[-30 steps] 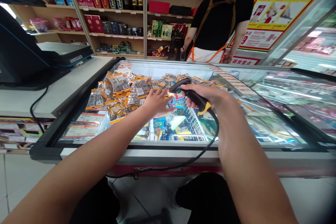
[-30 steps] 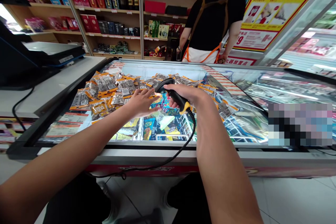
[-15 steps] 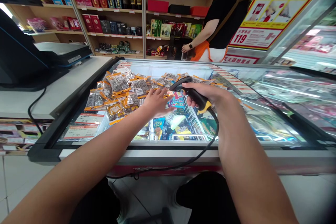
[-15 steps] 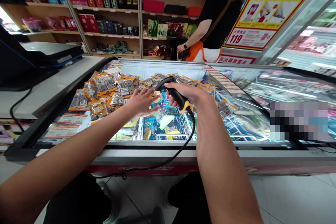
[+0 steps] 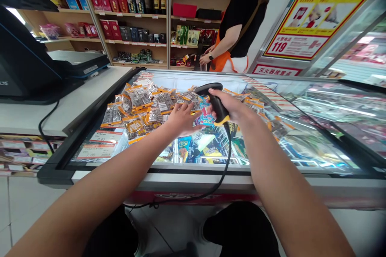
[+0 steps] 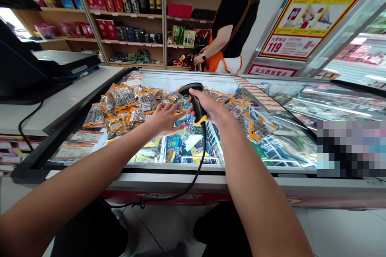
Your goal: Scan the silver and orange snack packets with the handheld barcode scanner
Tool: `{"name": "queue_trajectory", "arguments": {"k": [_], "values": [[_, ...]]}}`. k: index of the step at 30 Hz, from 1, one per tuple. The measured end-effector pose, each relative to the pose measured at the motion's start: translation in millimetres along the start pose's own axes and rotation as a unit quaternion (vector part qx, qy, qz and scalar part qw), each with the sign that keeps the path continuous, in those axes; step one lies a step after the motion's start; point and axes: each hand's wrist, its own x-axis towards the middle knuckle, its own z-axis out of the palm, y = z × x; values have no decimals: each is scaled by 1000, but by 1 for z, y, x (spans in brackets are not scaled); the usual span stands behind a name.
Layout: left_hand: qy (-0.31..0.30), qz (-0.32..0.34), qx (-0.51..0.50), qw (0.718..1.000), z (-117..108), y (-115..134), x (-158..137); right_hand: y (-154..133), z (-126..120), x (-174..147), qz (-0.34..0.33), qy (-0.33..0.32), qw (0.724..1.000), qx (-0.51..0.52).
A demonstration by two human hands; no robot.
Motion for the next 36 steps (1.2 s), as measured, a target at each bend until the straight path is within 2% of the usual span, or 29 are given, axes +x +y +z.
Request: {"name": "queue_trajectory", "arguments": {"k": [8,26,32,36], "values": [[0,3,-3,1000,-2,1,-1,7,17,9,5,-21,997,69],[-15,-1,-4,1000,-3,1,1,6,31,3,-1,-3,996,93],[-9,5,7,1000,-2,0,1,5,37,3,22,13,993,115],[-4,9,14,1000,-2,1,1,9,43,5,13,4,995,94]]}}
